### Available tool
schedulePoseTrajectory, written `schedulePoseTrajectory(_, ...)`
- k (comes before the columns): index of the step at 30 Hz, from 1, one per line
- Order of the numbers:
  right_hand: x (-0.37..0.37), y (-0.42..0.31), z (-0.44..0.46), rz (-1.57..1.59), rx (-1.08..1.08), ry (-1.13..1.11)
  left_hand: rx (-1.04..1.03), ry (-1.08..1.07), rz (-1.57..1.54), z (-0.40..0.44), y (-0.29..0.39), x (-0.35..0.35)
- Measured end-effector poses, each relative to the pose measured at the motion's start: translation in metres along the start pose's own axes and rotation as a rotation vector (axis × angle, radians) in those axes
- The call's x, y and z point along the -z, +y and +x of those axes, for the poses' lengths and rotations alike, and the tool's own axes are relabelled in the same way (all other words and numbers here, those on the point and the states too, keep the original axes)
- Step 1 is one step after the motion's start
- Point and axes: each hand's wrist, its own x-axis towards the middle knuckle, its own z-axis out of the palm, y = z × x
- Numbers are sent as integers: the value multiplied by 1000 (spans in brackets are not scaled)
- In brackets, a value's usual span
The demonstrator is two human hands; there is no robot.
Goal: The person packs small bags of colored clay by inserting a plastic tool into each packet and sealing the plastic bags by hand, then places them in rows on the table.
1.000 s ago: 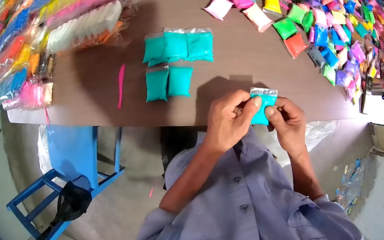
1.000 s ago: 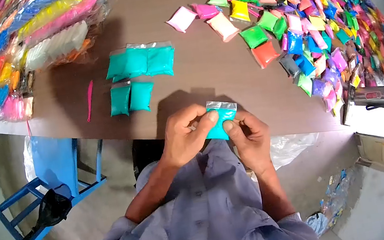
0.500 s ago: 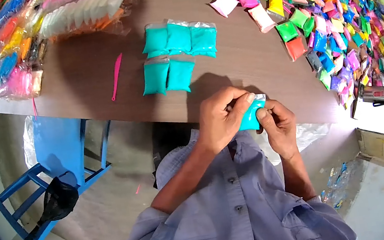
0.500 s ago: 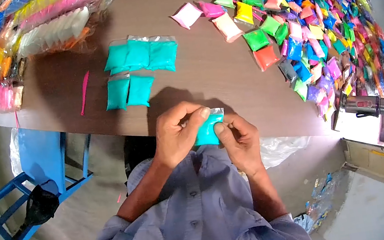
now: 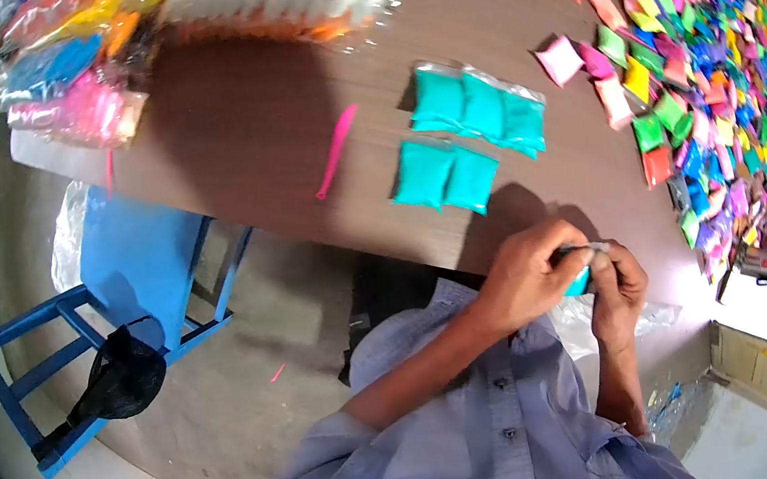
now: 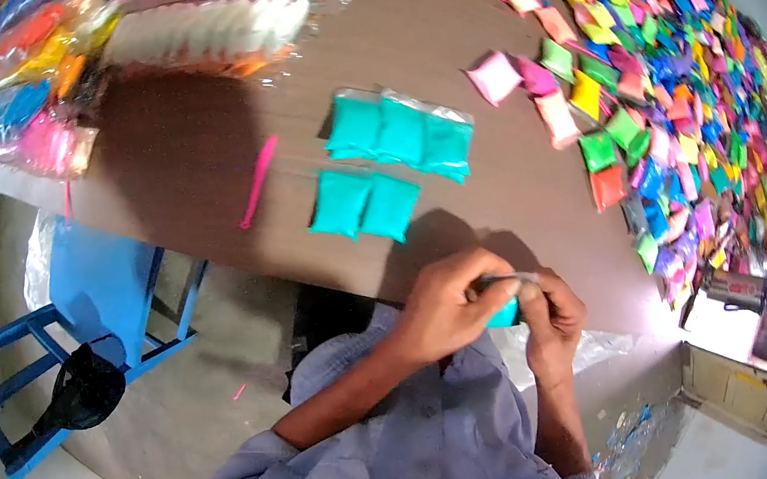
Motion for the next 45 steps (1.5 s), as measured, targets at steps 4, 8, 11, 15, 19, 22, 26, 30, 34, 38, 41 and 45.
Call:
schedulePoseTrajectory(4,-8,-1,9,31,62,116,-29,16,-35,0,-2,0)
schedulePoseTrajectory(8,-14,-6,11,-188,114,77,-64,84,27,0,-6,2)
schedulePoseTrajectory(11,-15,-6,11,-143,73,15,-140,146,42,-2,-10,3)
schedulePoseTrajectory(15,-26,-4,14,-142,104,160,-48,89,-120,-1,6,13)
schedulePoseTrajectory(19,-38,-14,19,-244,84,202,5,-35,-68,-2,-5,12)
schedulePoseTrajectory(22,-45,-9,23,-219,121,207,18,-22,-98,-2,-7,13)
schedulePoseTrajectory(26,-48,-8,25,-210,99,215,61,-60,-84,-2,-4,19)
schedulePoseTrajectory(30,-35,-9,29,-221,33,197,107,-89,-66,-9,8,26)
schedulePoseTrajectory(34,-17,-4,25,-387,13,192,-24,35,151,-31,34,61)
schedulePoseTrajectory(38,-4,-2,21,-553,31,191,-262,418,627,-26,51,123)
schedulePoseTrajectory(41,-2,4,21,-482,54,202,-141,522,1110,-9,56,167)
schedulePoseTrajectory(45,6,1,13,-475,118,279,-40,441,1317,0,42,194)
